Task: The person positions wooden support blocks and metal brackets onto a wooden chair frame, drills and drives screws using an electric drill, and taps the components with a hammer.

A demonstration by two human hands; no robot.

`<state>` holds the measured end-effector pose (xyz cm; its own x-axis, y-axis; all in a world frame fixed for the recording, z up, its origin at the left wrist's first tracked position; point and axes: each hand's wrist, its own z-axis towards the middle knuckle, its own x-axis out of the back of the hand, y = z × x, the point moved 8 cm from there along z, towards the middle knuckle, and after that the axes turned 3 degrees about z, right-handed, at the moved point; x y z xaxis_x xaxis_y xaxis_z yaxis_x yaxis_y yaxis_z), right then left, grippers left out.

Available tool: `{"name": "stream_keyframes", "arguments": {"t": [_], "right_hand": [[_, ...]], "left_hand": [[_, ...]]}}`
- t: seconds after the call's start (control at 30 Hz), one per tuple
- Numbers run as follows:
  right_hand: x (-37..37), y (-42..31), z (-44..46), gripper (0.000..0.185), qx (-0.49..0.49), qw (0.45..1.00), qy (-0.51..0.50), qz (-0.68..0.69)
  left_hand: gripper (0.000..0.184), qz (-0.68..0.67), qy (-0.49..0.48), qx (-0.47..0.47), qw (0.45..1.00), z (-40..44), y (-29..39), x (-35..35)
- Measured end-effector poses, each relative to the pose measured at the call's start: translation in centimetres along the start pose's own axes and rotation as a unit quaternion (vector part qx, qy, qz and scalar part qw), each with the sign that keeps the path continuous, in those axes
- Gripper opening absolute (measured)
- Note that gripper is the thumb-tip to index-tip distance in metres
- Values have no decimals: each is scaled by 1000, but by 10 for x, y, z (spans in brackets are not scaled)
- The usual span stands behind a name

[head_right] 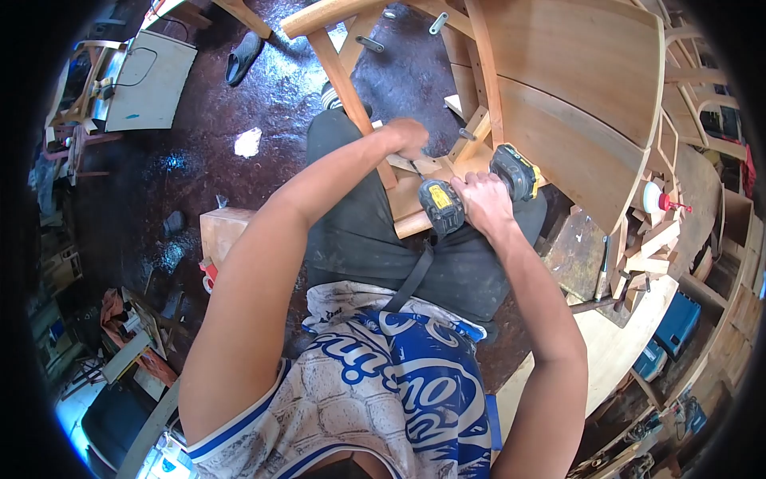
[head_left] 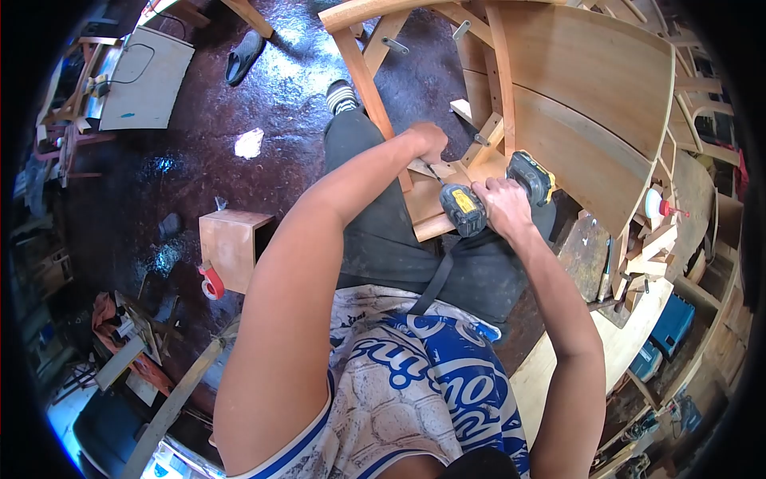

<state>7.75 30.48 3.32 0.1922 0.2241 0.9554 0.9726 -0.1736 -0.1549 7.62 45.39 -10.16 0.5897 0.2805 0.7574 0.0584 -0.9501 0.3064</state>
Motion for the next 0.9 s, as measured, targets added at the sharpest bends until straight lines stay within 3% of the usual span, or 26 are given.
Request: {"name": "stream_keyframes", "arguments": {"t": [0.37,0.43,0.47,0.57,0.63,0.9], "right_hand": [[2,-9,6,16,-24,1000,-2,-11],[3,-5,8,17,-20,1000,-7,-14],[2,-4,10,17,-15,1000,-13,-15],[3,-2,12,18,-15,999,-30,-19],[5,1,11,18,-19,999,-33,-5],[-4,0,8,16,-5,1000,-10,-13]], "left_hand": [[28,-16,5,10,1000,-1,2,6],[44,3,-25,32,999,-4,0,6],[44,3,-24,33,999,-5,0,9],[43,-14,-23,39,999,-9,-1,7],[27,-10,4,16,1000,-7,0,8],[25,-26,14,19,999,-7,-1,6]]}}
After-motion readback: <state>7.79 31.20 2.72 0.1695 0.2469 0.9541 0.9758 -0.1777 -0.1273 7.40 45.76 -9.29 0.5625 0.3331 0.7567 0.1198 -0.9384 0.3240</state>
